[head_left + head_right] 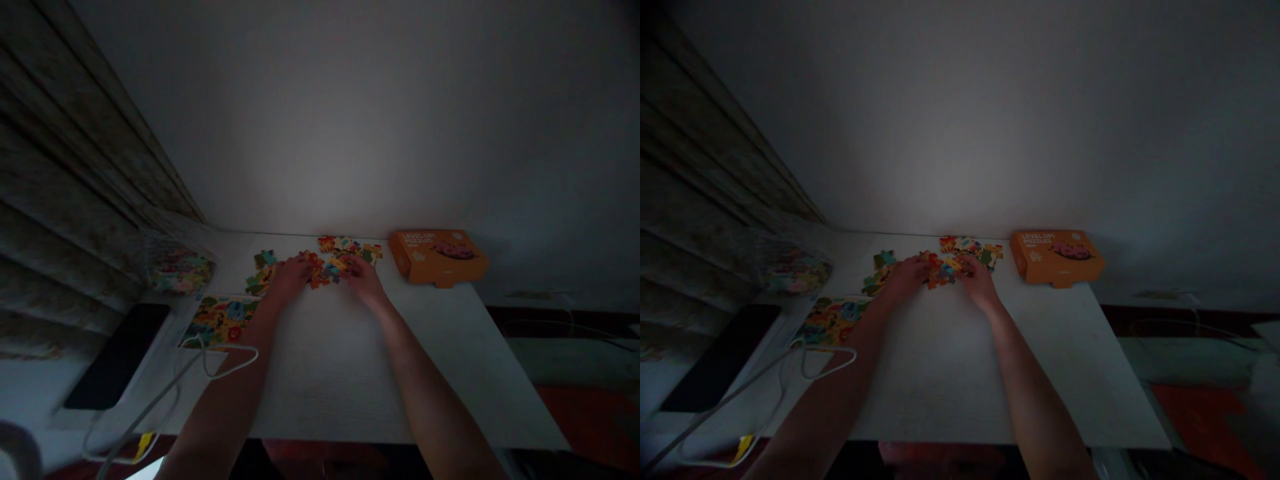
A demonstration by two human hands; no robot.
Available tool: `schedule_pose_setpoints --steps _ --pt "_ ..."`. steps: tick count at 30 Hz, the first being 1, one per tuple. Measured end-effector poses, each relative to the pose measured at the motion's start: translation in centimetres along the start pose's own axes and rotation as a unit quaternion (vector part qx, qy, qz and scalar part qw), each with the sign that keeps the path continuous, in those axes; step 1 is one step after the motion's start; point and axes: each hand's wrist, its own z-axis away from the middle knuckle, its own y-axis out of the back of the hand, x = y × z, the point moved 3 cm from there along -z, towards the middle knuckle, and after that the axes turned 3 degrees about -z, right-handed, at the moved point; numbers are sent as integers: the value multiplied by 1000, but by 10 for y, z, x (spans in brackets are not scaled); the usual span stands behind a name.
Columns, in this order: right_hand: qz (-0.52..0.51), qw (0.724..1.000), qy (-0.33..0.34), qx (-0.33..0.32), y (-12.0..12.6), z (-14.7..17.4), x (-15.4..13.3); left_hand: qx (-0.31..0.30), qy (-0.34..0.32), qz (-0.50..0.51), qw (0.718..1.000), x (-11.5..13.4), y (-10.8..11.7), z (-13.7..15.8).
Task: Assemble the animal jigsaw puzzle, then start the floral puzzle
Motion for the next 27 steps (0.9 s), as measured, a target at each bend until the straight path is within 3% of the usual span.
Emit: schedule_pose_setpoints --steps 12,16,19,22,27 --pt "7 1000 -2 -3 9 1 -2 54 77 -70 993 -10 -1 0" --pt "30 999 -21 -28 10 5 -6 44 22 -55 997 -4 3 0" --pt "45 993 -38 -101 3 13 -11 4 -20 -39 999 3 -2 1" --pt "109 981 -33 -155 -7 22 -17 6 -36 -11 999 7 -6 2" --pt "228 964 -7 -137 -16 28 -24 10 -57 36 998 6 -13 0"
